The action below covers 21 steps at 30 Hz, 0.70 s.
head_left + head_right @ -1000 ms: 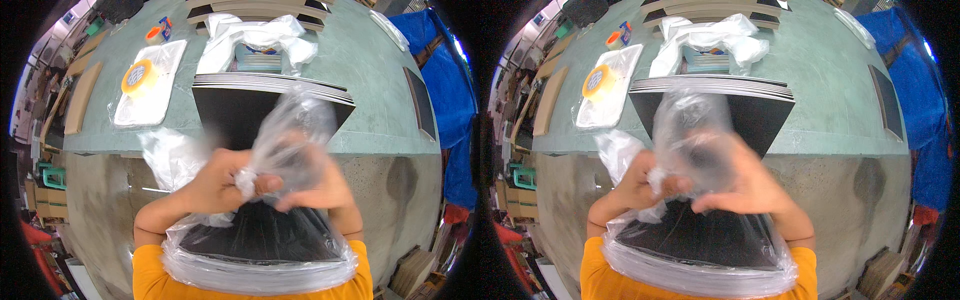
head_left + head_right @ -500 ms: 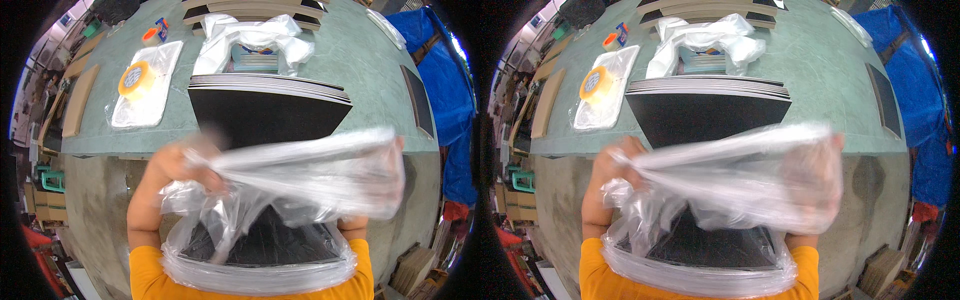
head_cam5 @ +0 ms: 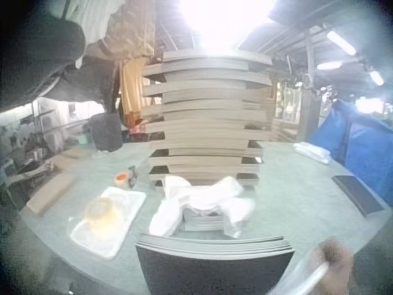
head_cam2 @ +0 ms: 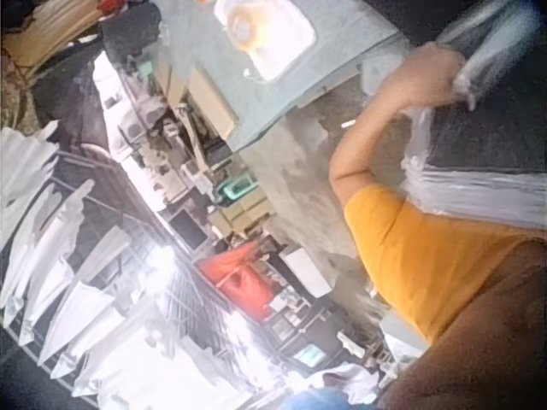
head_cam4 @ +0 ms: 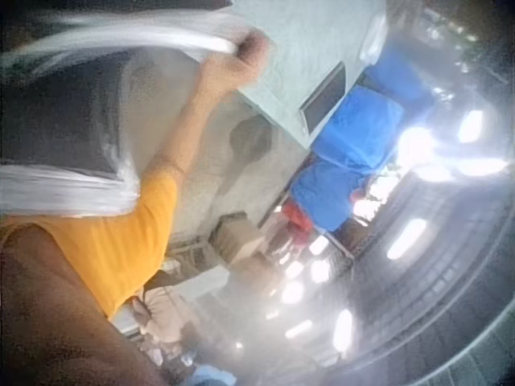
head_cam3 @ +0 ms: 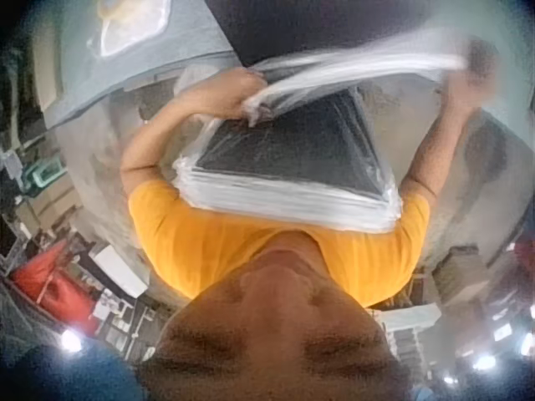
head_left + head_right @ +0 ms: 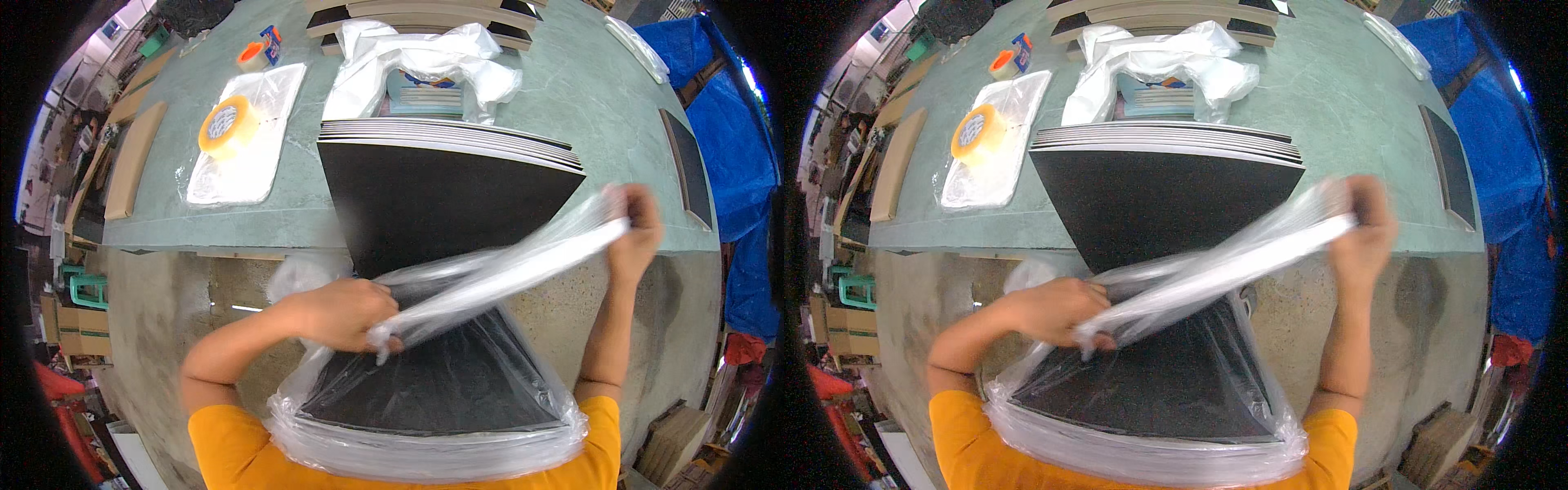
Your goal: The person places plastic film over black boards and white paper sheets, wrapping the top edge of each item before stacking it. The person then picks up a roll of tape from the work table.
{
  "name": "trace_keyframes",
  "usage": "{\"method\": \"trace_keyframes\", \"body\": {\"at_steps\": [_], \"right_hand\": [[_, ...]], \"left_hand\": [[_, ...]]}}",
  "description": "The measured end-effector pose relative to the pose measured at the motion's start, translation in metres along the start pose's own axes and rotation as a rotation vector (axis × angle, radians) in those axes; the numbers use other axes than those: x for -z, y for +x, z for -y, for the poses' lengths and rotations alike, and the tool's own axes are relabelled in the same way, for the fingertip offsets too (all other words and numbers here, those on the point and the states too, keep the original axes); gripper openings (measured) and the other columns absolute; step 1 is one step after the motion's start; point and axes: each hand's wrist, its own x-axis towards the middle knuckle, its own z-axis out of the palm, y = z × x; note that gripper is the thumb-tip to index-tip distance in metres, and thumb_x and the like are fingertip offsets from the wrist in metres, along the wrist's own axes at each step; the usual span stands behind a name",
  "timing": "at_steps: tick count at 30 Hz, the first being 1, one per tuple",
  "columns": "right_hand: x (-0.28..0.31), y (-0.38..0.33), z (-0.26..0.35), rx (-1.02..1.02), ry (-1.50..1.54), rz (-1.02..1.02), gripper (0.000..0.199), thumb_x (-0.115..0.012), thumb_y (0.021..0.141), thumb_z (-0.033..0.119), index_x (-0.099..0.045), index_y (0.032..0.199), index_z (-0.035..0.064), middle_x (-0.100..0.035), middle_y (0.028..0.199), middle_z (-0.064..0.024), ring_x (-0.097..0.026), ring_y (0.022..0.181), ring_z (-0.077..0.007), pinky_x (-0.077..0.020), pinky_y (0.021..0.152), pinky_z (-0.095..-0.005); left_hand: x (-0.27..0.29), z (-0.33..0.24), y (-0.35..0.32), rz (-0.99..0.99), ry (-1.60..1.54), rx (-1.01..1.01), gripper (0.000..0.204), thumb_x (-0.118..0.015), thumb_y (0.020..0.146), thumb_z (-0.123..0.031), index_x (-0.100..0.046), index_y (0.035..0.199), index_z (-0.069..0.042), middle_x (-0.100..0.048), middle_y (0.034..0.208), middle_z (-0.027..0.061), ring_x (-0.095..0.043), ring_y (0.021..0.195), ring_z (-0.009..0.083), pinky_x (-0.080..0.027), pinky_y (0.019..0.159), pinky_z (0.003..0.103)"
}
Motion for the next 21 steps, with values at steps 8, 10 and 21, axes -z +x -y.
{"method": "trace_keyframes", "body": {"at_steps": [8, 10, 21], "right_hand": [[-0.037, -0.024, 0.017, 0.552, -0.350, -0.054, 0.049, -0.051, 0.056, -0.004, -0.056, 0.104, 0.0040, -0.054, 0.101, -0.0124, -0.050, 0.096, -0.0260, -0.0379, 0.084, -0.0344], [-0.030, -0.012, 0.015, 0.401, -0.505, -0.127, 0.054, -0.049, 0.055, -0.006, -0.058, 0.106, 0.0073, -0.052, 0.103, -0.0123, -0.048, 0.100, -0.0250, -0.0366, 0.085, -0.0327], [0.010, -0.035, -0.062, -0.387, 0.915, 0.772, 0.030, -0.069, 0.062, 0.011, -0.060, 0.086, -0.0060, -0.061, 0.079, -0.0094, -0.057, 0.069, -0.0138, -0.0449, 0.060, -0.0218]], "left_hand": [[0.061, 0.024, -0.018, -1.374, 0.610, 0.476, 0.057, -0.051, 0.061, 0.011, -0.049, 0.114, -0.009, -0.052, 0.100, 0.0100, -0.053, 0.076, 0.0196, -0.045, 0.066, 0.028], [0.054, 0.011, -0.012, -1.132, 0.704, 0.462, 0.077, -0.048, 0.051, 0.014, -0.046, 0.122, -0.016, -0.046, 0.111, 0.0088, -0.052, 0.079, 0.0212, -0.045, 0.068, 0.031], [0.017, 0.010, -0.051, -1.121, -0.901, 0.191, 0.032, -0.070, 0.057, -0.009, -0.058, 0.084, 0.003, -0.058, 0.074, 0.0069, -0.055, 0.063, 0.0135, -0.043, 0.057, 0.022]]}}
